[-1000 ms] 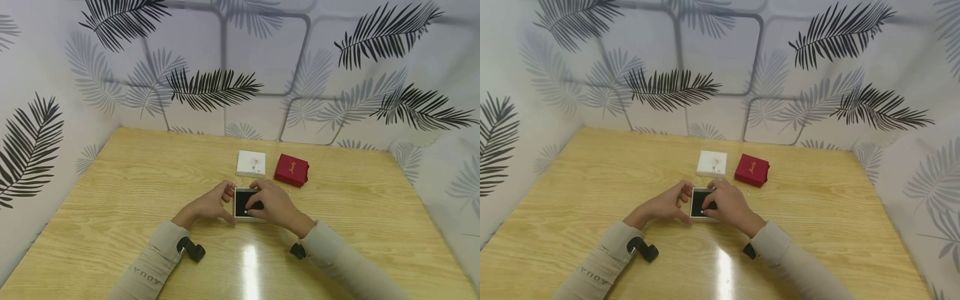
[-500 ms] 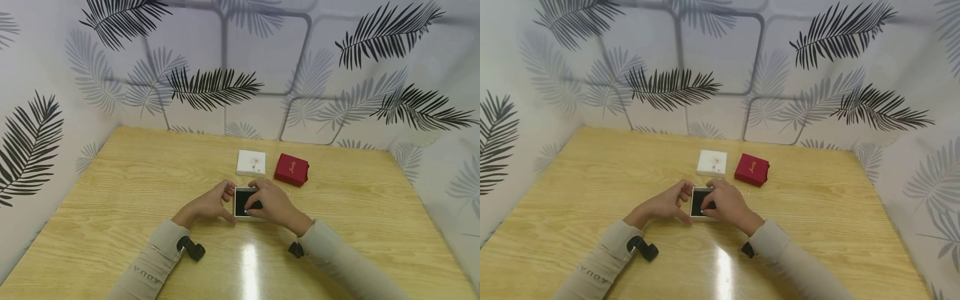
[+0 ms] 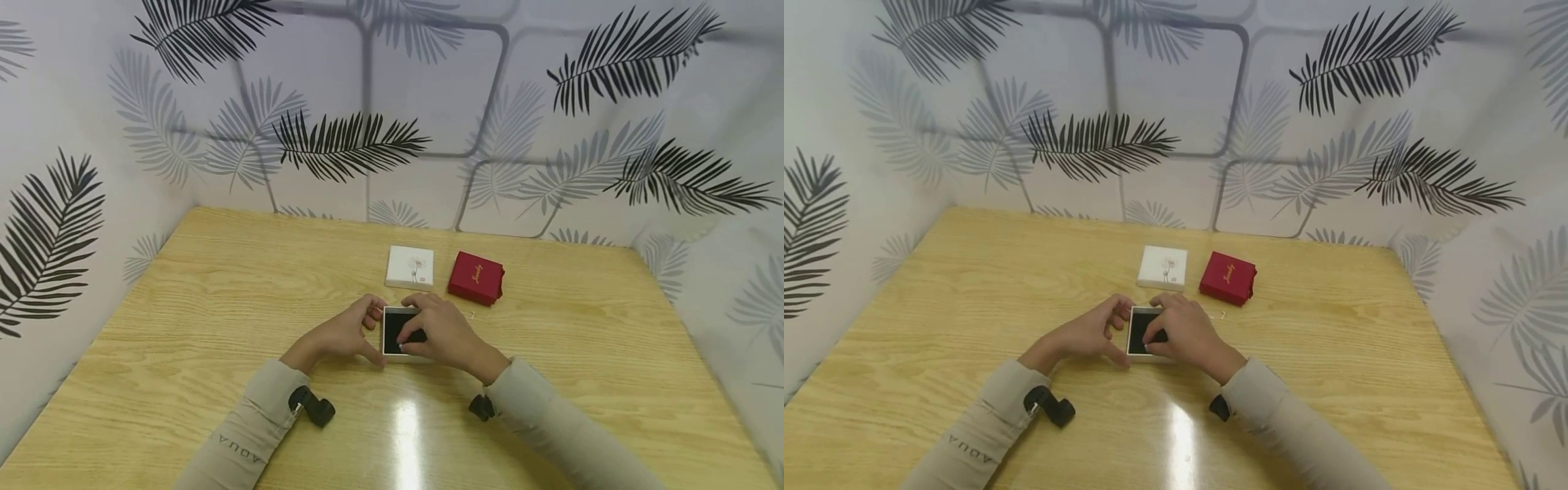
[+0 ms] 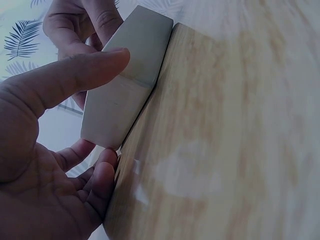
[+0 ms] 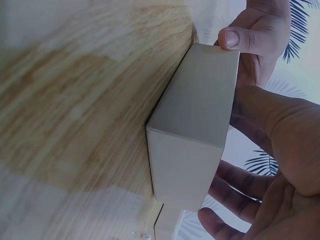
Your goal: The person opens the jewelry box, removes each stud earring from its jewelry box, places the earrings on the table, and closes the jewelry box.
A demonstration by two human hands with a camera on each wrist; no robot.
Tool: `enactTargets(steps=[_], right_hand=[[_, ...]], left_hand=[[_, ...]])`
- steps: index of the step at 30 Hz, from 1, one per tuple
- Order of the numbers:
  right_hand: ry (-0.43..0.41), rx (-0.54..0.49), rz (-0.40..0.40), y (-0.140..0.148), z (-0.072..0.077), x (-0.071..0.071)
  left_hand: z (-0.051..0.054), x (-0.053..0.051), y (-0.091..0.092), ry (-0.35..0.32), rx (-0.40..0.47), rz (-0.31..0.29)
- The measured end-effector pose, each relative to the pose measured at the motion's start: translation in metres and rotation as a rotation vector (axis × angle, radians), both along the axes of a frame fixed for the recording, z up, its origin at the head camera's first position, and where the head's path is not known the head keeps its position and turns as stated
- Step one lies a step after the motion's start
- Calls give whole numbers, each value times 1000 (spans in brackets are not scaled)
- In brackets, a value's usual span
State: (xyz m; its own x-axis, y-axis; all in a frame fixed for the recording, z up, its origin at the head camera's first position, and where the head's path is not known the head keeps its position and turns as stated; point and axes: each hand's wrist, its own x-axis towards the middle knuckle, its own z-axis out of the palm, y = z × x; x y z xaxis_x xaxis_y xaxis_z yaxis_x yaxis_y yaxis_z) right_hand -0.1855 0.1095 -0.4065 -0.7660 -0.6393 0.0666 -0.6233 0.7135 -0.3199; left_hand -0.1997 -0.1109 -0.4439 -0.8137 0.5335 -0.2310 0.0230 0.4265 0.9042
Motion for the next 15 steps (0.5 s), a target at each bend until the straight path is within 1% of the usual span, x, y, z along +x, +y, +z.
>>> enactTargets(steps=[7,15], right_hand=[[24,6,8,0,-1,0],[26,-11,11,1,1,1]], left_hand=[[0,0,0,-8,9,-1],[1,1,0,-4,7,-3]])
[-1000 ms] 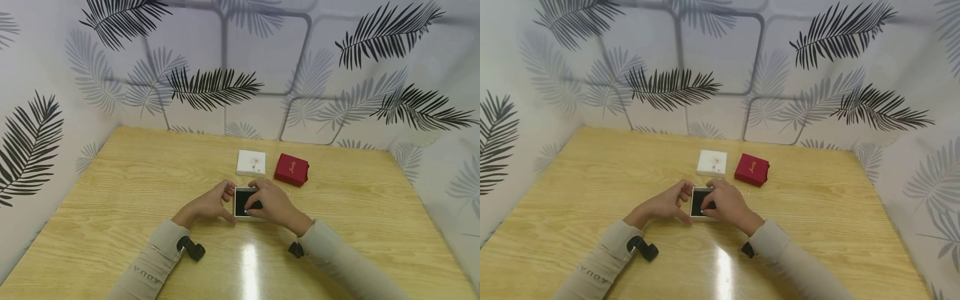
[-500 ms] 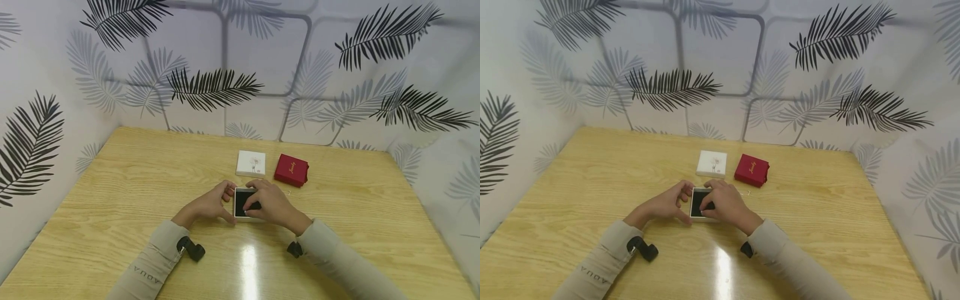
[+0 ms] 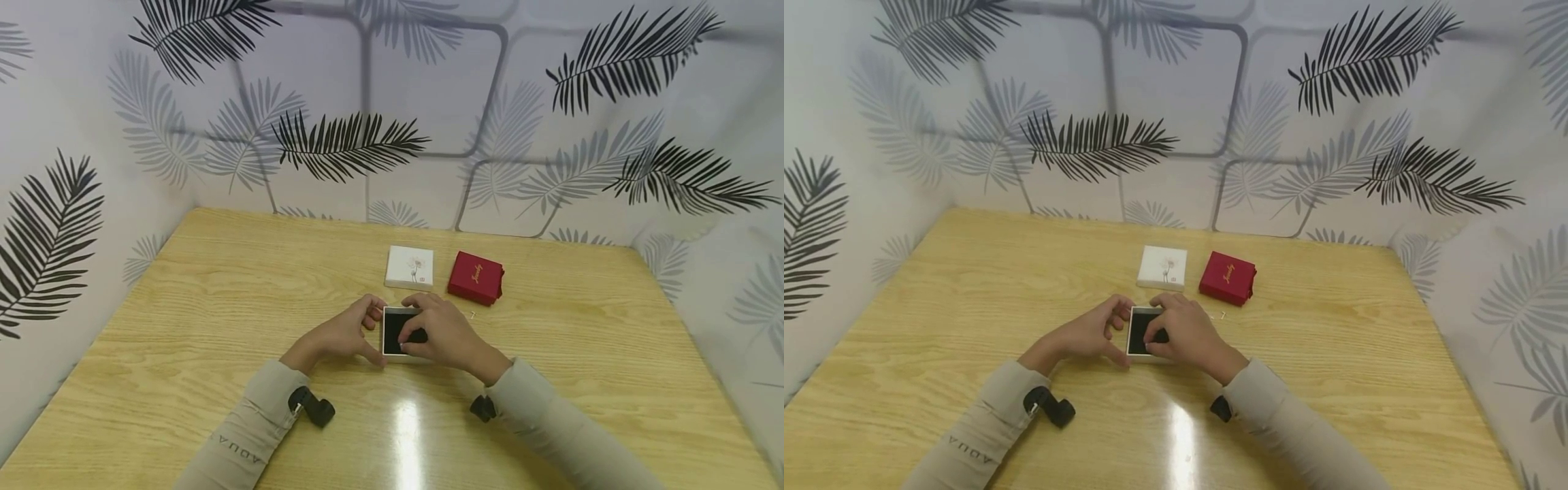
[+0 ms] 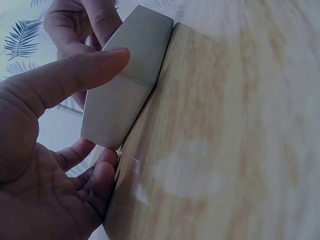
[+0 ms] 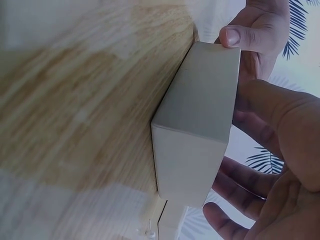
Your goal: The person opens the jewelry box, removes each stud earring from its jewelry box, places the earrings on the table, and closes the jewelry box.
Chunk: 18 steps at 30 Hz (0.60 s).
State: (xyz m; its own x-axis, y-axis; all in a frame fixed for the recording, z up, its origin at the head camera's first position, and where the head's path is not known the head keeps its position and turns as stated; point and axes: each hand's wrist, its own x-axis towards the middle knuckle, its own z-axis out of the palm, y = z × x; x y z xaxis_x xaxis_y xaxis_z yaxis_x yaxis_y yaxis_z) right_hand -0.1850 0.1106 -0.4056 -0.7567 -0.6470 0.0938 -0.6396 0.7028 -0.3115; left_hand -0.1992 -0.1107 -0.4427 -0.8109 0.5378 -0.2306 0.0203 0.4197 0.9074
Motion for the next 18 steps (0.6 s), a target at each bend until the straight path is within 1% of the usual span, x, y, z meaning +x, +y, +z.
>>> enactTargets(steps=[11,18], right_hand=[[0,-35,-5,4,0,-1],[52,-44,-25,9,4,-3]], left_hand=[[-1,0,0,-2,7,-1],[-1,-1,0,-2,8,1]])
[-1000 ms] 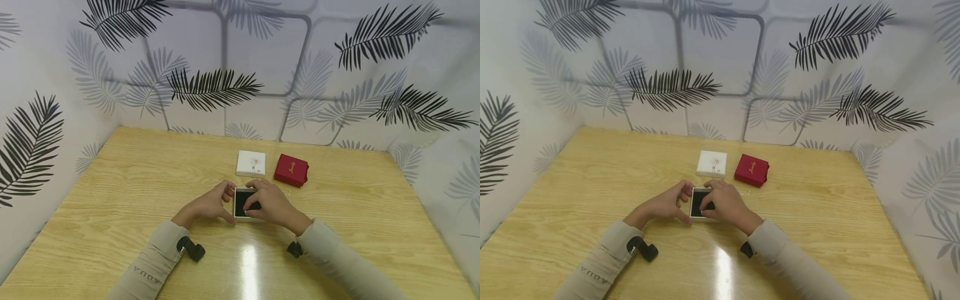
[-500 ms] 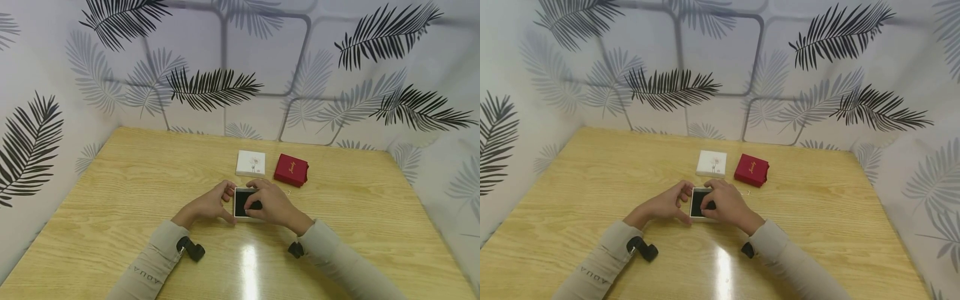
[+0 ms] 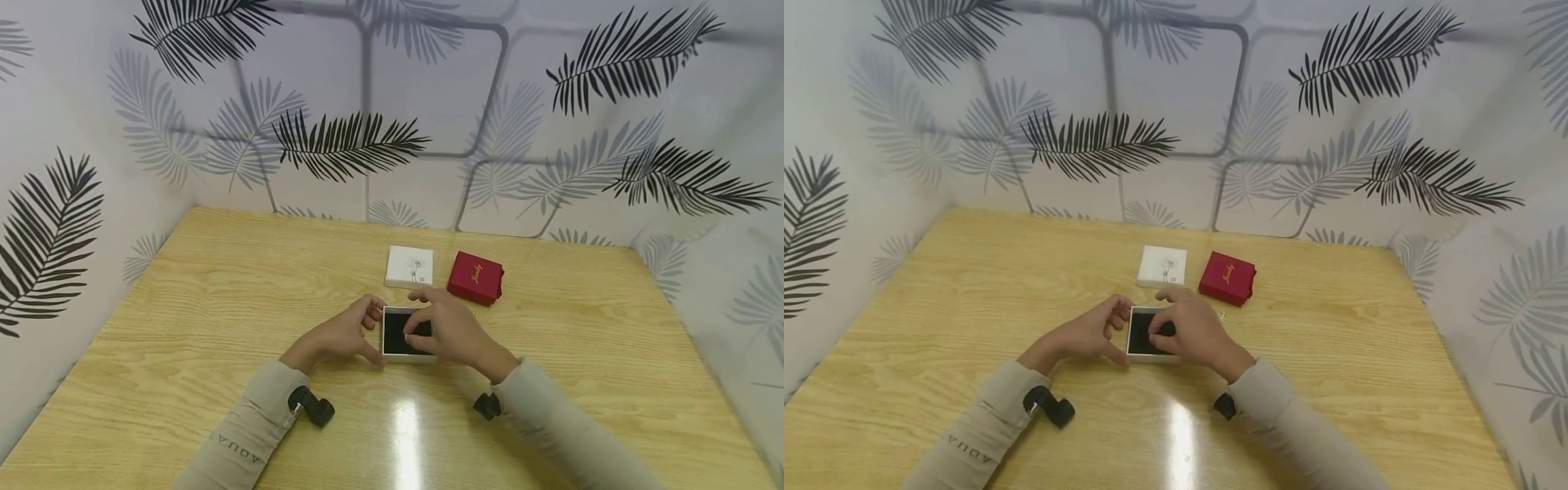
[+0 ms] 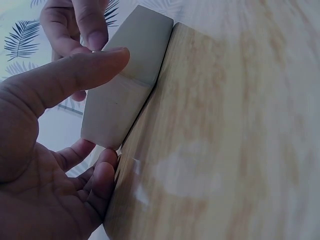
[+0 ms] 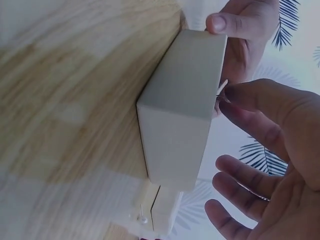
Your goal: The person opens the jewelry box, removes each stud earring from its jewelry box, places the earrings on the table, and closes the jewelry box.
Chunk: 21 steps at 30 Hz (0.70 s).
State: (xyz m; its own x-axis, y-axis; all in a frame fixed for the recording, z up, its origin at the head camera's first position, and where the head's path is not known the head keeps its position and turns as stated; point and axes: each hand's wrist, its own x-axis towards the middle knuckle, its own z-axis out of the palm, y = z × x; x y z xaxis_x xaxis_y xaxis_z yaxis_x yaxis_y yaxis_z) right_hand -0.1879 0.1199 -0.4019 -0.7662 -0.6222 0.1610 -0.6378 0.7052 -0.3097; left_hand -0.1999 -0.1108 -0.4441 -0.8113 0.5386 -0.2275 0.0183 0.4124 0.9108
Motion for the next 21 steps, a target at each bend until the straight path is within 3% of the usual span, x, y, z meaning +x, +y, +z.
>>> enactTargets(steps=[13,21], right_hand=[[20,-105,-232,17,1,-3],[10,-64,-358,28,-3,-10]], left_hand=[[0,-1,1,2,-11,0],[1,0,0,9,4,-20]])
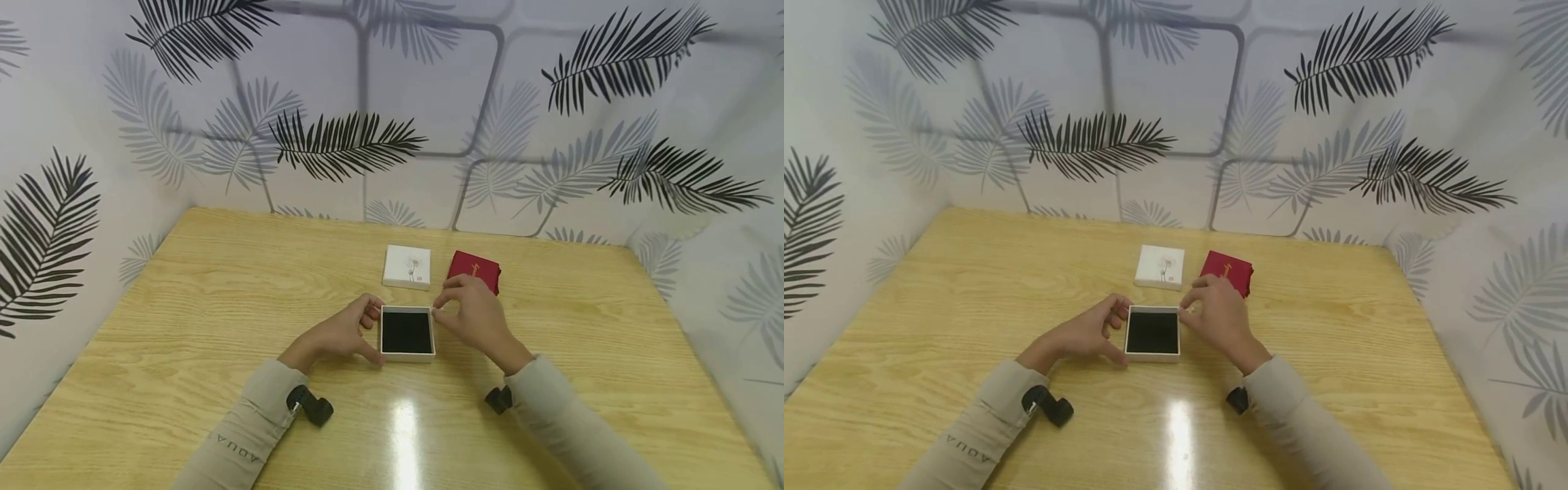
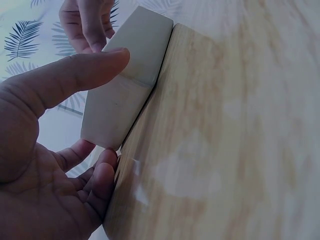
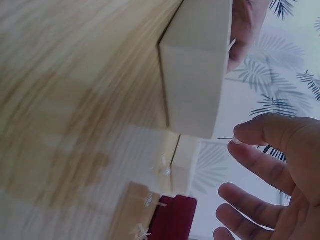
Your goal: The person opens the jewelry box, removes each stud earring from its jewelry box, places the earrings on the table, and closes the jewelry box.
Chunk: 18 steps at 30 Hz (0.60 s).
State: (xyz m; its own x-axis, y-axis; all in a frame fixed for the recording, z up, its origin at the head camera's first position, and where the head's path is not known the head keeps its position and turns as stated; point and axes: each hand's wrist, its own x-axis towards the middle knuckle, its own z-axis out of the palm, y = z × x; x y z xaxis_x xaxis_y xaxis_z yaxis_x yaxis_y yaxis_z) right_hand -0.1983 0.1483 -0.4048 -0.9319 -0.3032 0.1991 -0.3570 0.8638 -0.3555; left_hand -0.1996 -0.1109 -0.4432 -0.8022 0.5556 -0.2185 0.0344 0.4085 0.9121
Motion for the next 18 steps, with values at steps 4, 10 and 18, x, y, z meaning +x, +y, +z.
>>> enactTargets(steps=[4,10,18], right_hand=[[-9,44,-25,5,-4,-5],[-60,98,-67,9,-7,-8],[-121,105,-121,11,-11,-9]], left_hand=[[0,0,-1,10,-10,-1],[-1,-1,0,1,-9,18],[-4,-2,0,4,-13,9]])
